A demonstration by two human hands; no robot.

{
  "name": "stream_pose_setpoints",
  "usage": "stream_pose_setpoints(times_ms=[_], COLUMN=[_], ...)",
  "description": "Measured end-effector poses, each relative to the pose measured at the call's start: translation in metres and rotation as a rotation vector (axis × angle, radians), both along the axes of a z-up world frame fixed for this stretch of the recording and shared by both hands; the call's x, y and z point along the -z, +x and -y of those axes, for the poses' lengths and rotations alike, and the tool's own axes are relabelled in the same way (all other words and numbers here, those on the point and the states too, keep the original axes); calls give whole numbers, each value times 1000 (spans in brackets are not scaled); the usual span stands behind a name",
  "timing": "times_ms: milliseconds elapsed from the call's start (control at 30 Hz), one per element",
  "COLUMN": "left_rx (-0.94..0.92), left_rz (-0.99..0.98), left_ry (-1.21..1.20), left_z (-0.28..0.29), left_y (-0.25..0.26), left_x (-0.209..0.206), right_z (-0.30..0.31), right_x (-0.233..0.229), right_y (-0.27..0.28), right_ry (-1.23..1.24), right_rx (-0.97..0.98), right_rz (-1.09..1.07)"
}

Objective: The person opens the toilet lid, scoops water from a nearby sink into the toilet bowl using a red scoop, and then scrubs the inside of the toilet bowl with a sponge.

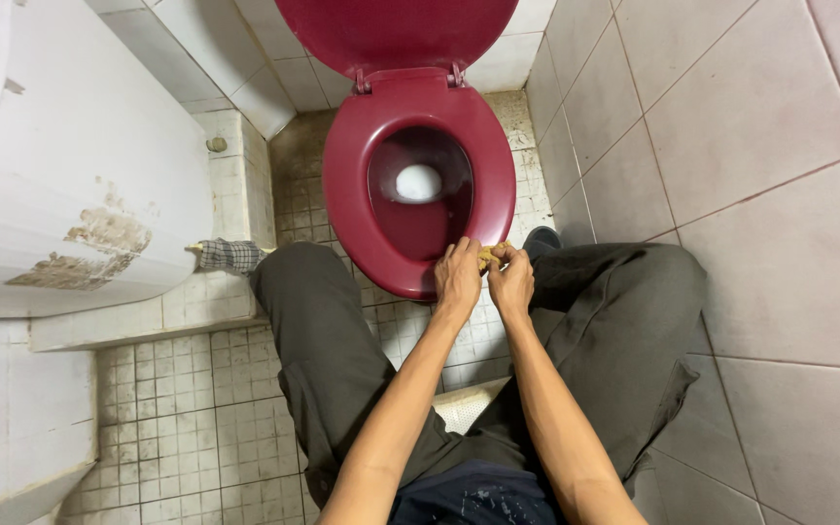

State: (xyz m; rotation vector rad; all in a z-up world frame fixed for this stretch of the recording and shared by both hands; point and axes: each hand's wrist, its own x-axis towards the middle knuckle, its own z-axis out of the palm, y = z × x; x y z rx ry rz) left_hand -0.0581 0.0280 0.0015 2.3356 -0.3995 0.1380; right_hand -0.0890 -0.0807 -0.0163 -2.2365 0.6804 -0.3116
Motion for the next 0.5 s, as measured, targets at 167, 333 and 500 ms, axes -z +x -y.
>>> stream_pose_setpoints(times_ms=[167,333,500], left_rx=[-3,-8,-40], left_rz=[20,50,-2], left_ry=[1,-24,0], left_z=[5,22,56], left_y=[8,33,92], left_x=[-1,-1,7], right_z=[4,14,42], right_x=[-6,-12,-7], right_y=[8,36,88], right_ry=[2,61,-3], right_rx=[-7,16,32], right_rz=[-15,40,81])
